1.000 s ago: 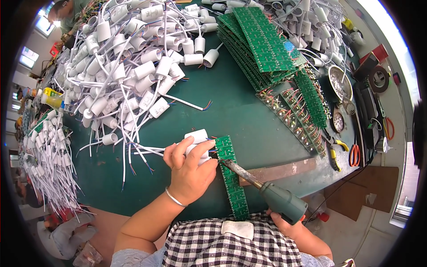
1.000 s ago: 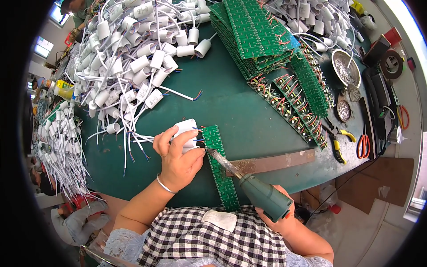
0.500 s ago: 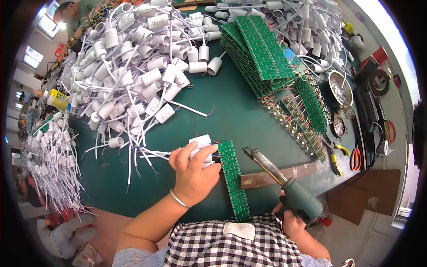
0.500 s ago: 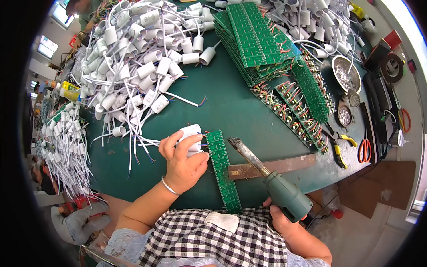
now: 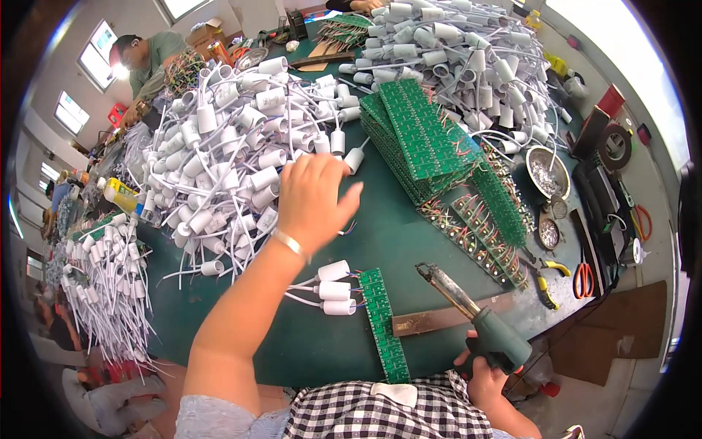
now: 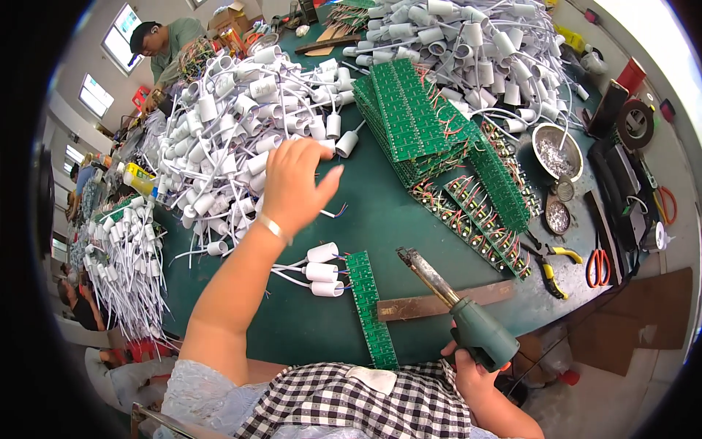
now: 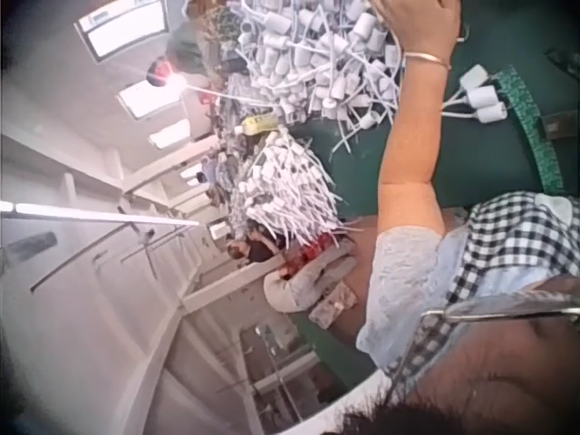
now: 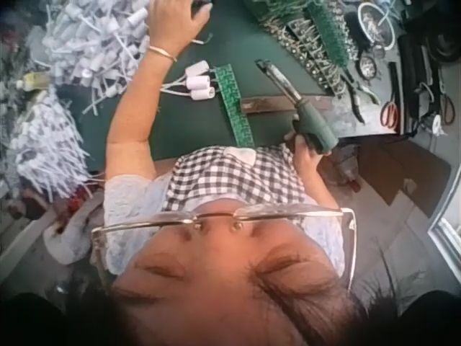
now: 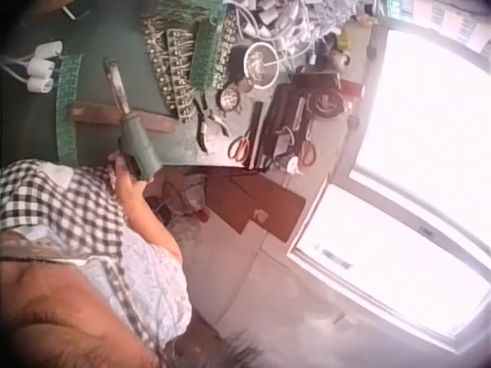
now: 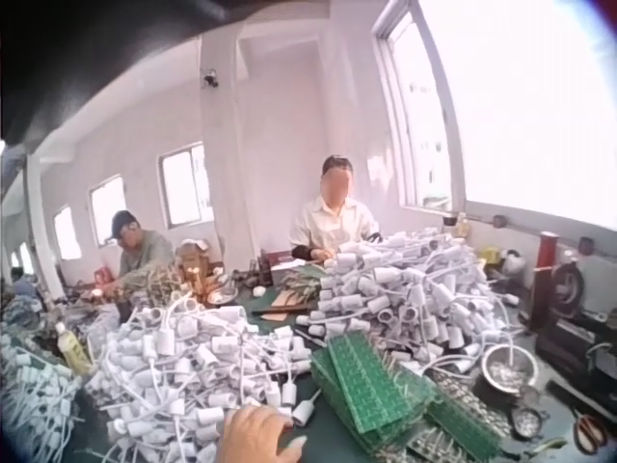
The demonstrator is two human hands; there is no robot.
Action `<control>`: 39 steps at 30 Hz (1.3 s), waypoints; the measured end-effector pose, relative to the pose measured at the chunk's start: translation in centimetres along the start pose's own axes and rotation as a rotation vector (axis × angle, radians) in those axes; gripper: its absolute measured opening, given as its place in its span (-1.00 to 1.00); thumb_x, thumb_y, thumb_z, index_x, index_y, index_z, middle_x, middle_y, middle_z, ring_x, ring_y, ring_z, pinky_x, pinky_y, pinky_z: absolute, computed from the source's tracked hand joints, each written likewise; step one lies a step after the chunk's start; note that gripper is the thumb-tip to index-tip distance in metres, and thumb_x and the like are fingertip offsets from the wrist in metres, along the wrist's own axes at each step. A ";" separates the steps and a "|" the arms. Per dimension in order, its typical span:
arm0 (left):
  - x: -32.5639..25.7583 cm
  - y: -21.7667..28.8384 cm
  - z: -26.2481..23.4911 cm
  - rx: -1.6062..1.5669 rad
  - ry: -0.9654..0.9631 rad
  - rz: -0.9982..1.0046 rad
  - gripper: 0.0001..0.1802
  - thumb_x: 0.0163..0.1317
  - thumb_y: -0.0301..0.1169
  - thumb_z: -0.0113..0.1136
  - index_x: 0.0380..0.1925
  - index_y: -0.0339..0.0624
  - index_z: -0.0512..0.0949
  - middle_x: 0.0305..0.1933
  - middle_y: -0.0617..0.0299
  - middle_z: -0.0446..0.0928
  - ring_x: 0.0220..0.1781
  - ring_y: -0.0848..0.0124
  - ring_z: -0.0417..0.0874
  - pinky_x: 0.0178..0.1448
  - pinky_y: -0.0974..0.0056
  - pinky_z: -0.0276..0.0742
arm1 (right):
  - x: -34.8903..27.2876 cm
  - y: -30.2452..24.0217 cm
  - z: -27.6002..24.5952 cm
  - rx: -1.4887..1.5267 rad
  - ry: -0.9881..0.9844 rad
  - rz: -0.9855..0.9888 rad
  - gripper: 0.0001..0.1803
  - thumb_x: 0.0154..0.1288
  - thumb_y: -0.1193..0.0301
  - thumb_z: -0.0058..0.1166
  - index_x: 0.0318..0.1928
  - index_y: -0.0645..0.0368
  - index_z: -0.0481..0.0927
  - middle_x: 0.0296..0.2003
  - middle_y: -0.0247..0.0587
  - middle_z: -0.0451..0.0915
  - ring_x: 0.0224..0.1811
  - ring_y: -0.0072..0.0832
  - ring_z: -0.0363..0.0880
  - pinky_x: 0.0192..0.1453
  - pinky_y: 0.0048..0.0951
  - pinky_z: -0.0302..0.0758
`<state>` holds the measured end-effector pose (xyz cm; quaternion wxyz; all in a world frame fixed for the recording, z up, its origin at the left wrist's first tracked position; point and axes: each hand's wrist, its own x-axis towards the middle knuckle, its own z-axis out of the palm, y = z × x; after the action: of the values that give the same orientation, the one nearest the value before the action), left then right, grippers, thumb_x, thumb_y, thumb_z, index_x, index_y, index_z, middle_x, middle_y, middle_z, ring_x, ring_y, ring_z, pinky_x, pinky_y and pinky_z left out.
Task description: The person solders light bulb sockets and wires onto a circuit board strip with a soldering iron.
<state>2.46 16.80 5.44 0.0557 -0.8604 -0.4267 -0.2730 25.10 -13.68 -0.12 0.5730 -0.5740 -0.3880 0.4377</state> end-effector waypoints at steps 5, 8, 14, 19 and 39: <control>4.9 -3.2 5.5 0.302 -0.252 0.086 -0.67 0.09 -0.22 0.23 -0.12 0.01 0.56 -0.21 0.20 0.54 -0.05 0.22 0.50 0.09 0.10 0.23 | -0.7 0.4 -0.3 0.019 -0.019 -0.150 -0.58 0.25 0.50 -0.12 0.13 0.32 0.35 0.03 -0.02 0.52 -0.44 -0.39 0.58 -0.38 -0.44 0.50; 5.1 -3.2 6.3 0.389 -0.390 0.206 -0.64 0.04 -0.26 0.22 -0.09 0.09 0.58 -0.22 0.20 0.54 -0.06 0.25 0.50 0.11 0.10 0.21 | -1.2 0.1 -0.3 0.034 0.056 -0.036 -0.58 0.22 0.52 -0.12 0.12 0.32 0.35 0.03 0.00 0.52 -0.46 -0.38 0.58 -0.38 -0.42 0.50; 3.7 -1.9 3.5 0.320 -0.461 0.187 -0.69 -0.01 -0.26 0.18 -0.19 0.16 0.64 -0.30 0.21 0.54 -0.09 0.26 0.52 0.14 0.11 0.16 | -0.6 -0.2 0.1 0.072 0.055 -0.093 -0.56 0.14 0.58 -0.18 0.09 0.32 0.38 0.00 0.01 0.53 -0.48 -0.38 0.58 -0.38 -0.41 0.50; 2.0 -3.7 -3.8 -0.839 -0.586 -0.327 -0.71 0.21 -0.32 -0.04 -0.09 -0.04 0.53 -0.27 0.27 0.53 -0.19 0.40 0.54 -0.01 0.31 0.37 | -1.0 0.0 -0.2 0.048 0.069 -0.022 -0.56 0.13 0.58 -0.20 0.08 0.31 0.39 -0.02 -0.01 0.54 -0.48 -0.40 0.57 -0.40 -0.43 0.49; -15.8 4.3 -11.7 -0.297 -0.066 -0.045 -0.43 -0.16 -0.45 0.33 -0.05 -0.21 0.42 -0.20 0.01 0.51 -0.27 0.07 0.57 -0.19 0.09 0.52 | -0.8 0.0 0.7 0.088 -0.012 -0.041 -0.38 0.28 0.10 0.12 0.12 0.35 0.33 -0.01 -0.02 0.47 -0.46 -0.45 0.54 -0.55 -0.53 0.40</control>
<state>-6.89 -0.88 7.76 -0.0925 -0.8580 -0.4023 -0.3057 24.16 -14.20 -0.09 0.6044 -0.5376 -0.3833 0.4459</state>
